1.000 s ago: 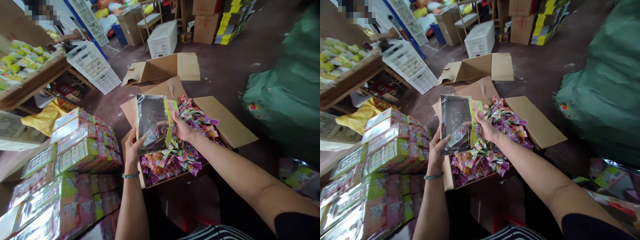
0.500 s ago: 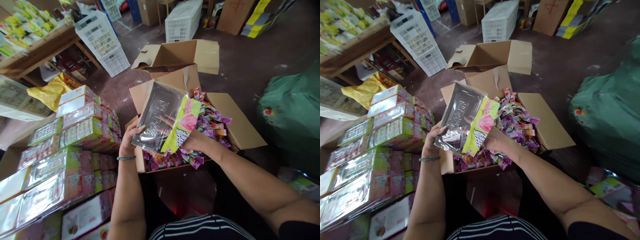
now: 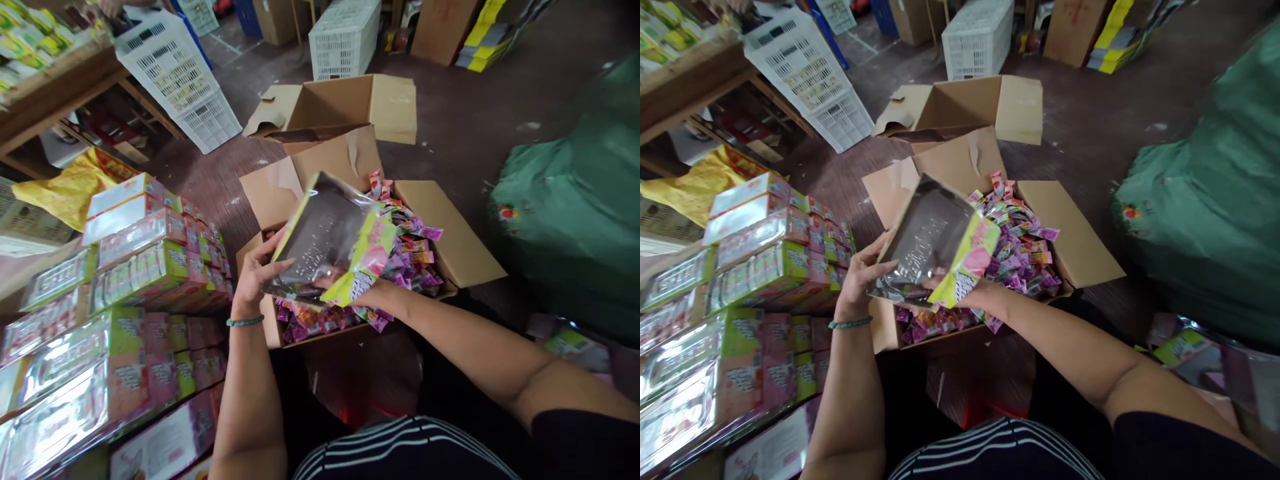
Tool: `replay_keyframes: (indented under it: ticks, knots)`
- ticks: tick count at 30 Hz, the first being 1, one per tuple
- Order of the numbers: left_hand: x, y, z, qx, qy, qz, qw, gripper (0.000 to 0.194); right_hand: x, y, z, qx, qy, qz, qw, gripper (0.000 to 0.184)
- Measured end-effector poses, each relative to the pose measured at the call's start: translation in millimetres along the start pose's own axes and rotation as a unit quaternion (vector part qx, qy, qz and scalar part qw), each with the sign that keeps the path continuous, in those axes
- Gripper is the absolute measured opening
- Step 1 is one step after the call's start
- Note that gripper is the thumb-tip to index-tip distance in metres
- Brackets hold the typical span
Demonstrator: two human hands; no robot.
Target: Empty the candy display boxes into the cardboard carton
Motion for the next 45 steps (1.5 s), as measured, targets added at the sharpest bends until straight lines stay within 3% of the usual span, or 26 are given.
replay_keyframes:
  ticks: [3, 5, 7, 10, 13, 16, 20, 24, 27, 30, 33, 36, 38, 41, 45]
  knots:
    - [2, 12, 29.0, 0.039, 0.127, -0.089, 0.987, 0.054, -5, 5, 29, 0.179, 0.007, 0.018, 0.984, 0.021]
    - [4, 15, 53.7, 0.104, 0.231, -0.155, 0.955, 0.040, -8, 16, 48, 0.295, 0.070, -0.051, 0.951, 0.028]
    - [6, 13, 74.4, 0.170, 0.305, -0.197, 0.916, 0.028, -14, 32, 52, 0.326, 0.092, -0.159, 0.927, 0.053]
    - [9, 8, 90.3, 0.200, 0.338, -0.207, 0.896, 0.020, -23, 51, 19, 0.317, -0.008, -0.232, 0.920, 0.078]
    - [11, 7, 92.6, 0.165, 0.324, -0.209, 0.908, 0.016, -27, 51, -21, 0.352, -0.040, -0.203, 0.913, 0.086]
    - [10, 6, 91.3, 0.162, 0.330, -0.216, 0.905, 0.015, -28, 39, -48, 0.374, -0.015, -0.164, 0.913, 0.079]
    - [4, 0, 91.2, 0.215, 0.362, -0.201, 0.884, 0.016, -46, 29, -75, 0.366, -0.037, -0.146, 0.918, 0.066]
    - [3, -2, 93.6, 0.213, 0.386, -0.195, 0.876, 0.021, -77, 35, -96, 0.349, -0.050, -0.138, 0.926, 0.062]
    - [7, 1, 93.8, 0.198, 0.407, -0.183, 0.873, 0.023, -96, 43, -102, 0.326, -0.093, -0.147, 0.929, 0.060]
    - [9, 6, 91.3, 0.216, 0.401, -0.171, 0.874, 0.027, -105, 45, -87, 0.300, -0.150, -0.152, 0.930, 0.060]
    - [9, 8, 89.8, 0.218, 0.374, -0.160, 0.887, 0.026, -92, 41, -55, 0.298, -0.198, -0.120, 0.926, 0.058]
    - [9, 7, 91.6, 0.206, 0.351, -0.153, 0.900, 0.019, -54, 42, -16, 0.349, -0.137, -0.075, 0.924, 0.059]
    - [8, 5, 94.4, 0.203, 0.343, -0.159, 0.903, 0.018, -19, 54, 2, 0.387, -0.101, -0.082, 0.913, 0.066]
    - [8, 3, 99.2, 0.208, 0.346, -0.170, 0.899, 0.016, 27, 86, 14, 0.419, -0.112, -0.112, 0.894, 0.063]
    - [9, 1, 101.2, 0.232, 0.343, -0.177, 0.893, 0.015, 49, 125, 17, 0.440, -0.118, -0.106, 0.884, 0.051]
Point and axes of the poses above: each hand's wrist, its own x-axis away from the middle knuckle, its own z-axis out of the back of the hand, y = z × x, the point moved 4 cm from there along -x, towards the middle knuckle, and after that the axes turned 4 degrees about x, right-handed, at the moved point
